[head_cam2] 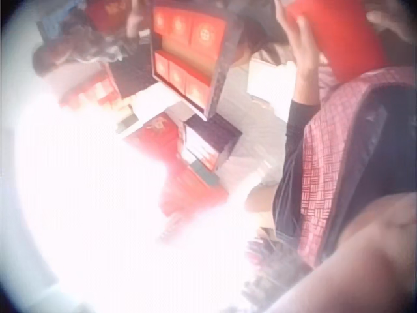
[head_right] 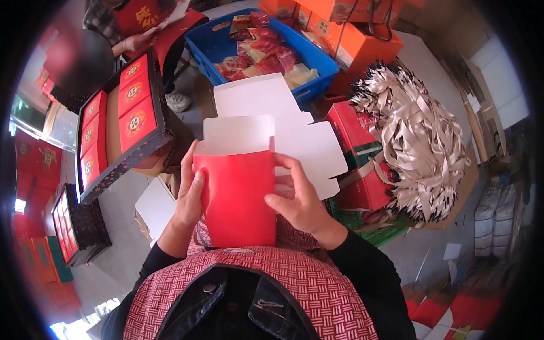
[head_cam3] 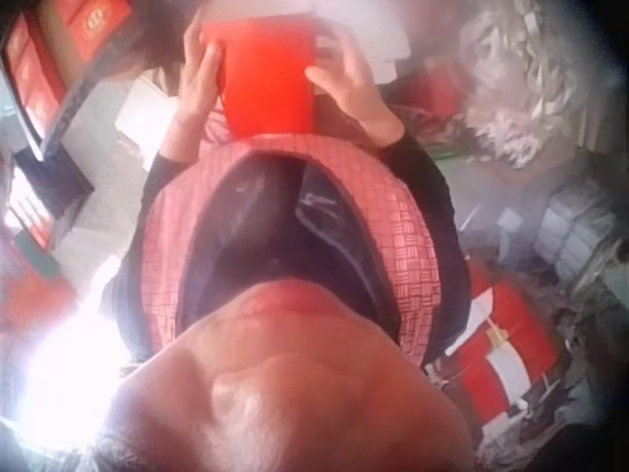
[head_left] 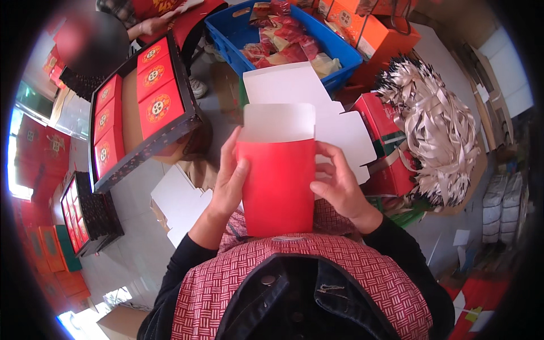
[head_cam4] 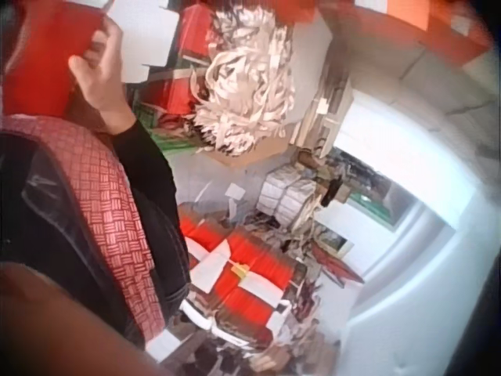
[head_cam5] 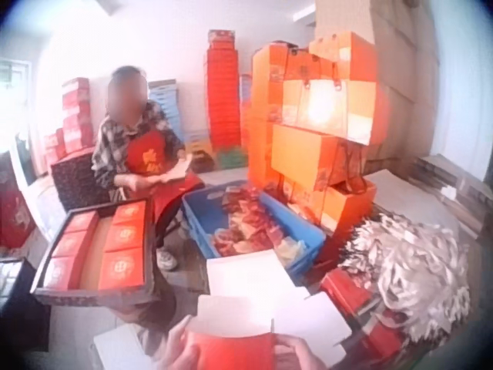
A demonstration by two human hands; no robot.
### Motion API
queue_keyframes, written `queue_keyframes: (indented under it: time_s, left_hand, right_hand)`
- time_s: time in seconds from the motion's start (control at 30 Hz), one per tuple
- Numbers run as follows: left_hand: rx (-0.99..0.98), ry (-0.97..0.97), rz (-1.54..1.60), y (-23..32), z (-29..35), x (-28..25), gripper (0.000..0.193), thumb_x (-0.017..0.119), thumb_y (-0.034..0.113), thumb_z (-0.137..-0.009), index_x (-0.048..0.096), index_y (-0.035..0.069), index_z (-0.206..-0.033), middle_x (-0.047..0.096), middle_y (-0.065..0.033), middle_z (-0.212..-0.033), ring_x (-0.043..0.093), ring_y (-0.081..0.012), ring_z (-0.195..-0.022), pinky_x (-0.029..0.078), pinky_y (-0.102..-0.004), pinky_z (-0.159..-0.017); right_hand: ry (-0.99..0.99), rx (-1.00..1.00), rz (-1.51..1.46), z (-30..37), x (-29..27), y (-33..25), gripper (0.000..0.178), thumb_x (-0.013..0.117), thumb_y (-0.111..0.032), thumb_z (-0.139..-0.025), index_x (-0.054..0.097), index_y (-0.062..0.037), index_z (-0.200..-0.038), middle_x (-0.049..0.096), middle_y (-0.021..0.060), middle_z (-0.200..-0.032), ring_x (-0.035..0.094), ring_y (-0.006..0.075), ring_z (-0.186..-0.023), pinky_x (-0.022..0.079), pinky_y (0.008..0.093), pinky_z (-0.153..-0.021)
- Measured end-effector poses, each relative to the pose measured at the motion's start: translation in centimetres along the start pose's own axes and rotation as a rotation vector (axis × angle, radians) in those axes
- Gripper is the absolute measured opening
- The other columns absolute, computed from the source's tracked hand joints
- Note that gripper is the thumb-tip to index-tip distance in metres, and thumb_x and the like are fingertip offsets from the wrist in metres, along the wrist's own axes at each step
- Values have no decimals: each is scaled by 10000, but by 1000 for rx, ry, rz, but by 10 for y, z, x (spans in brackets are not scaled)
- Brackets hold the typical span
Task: The person assembles red decorative boxes by folding white cardboard pieces and inserting them into red sleeves. They repeatedly pick up flat cardboard, fold it into a box shape, and place it into a red sleeve, then arrange the finished boxes into a larger tray.
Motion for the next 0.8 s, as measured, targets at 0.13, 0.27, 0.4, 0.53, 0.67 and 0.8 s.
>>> queue_keyframes:
  time_s: [0.13,0.27,0.4,0.53,0.67,0.8]
  left_hand:
    - [-63,-83,-107,-6,-12,2,455,408,184,-1028,304,40,-1447,400,-103,-1397,396,-167,-1270,316,-308,-1060]
    - [-200,-71,-139,-16,-23,-9,379,408,218,-1035,437,18,-1356,491,-62,-1293,461,-111,-1185,354,-264,-1020]
    - [-158,-92,-21,-23,-42,-20,301,442,186,-1024,572,-5,-1216,527,-53,-1231,512,-109,-1110,389,-252,-978]
    - [-332,-2,-10,-32,-49,-29,257,474,141,-1007,613,-14,-1158,551,-65,-1196,538,-140,-1085,407,-258,-962]
    - [-210,49,-146,-16,-53,-26,238,497,119,-993,624,-27,-1132,568,-87,-1172,546,-169,-1086,420,-271,-955]
    - [-109,58,-209,-16,-55,-31,214,533,72,-955,629,-31,-1117,599,-127,-1170,567,-211,-1104,437,-308,-959]
  right_hand:
    - [12,-15,178,-25,-12,-8,609,610,-209,-933,317,11,-1420,514,135,-1217,578,175,-1006,484,283,-862]
    - [-32,49,281,-39,-18,-4,465,565,-247,-972,454,1,-1349,577,91,-1081,554,112,-914,456,235,-812]
    - [-20,15,356,-59,-28,6,342,547,-205,-981,551,8,-1248,570,42,-1077,533,84,-884,435,217,-795]
    - [-25,81,233,-74,-36,17,256,573,-138,-960,586,16,-1164,576,22,-1086,529,76,-883,434,215,-797]
    - [47,32,29,-80,-41,19,192,617,-83,-923,599,1,-1095,588,29,-1065,541,80,-907,443,229,-806]
    - [0,-7,48,-94,-47,5,197,655,-115,-906,601,-14,-1067,592,46,-1045,560,97,-920,454,244,-815]
Point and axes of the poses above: each hand's wrist, its own z-axis away from the middle knuckle, its own x-axis out of the palm, y = z × x, the point moved 6 cm from there along -z, towards the middle knuckle
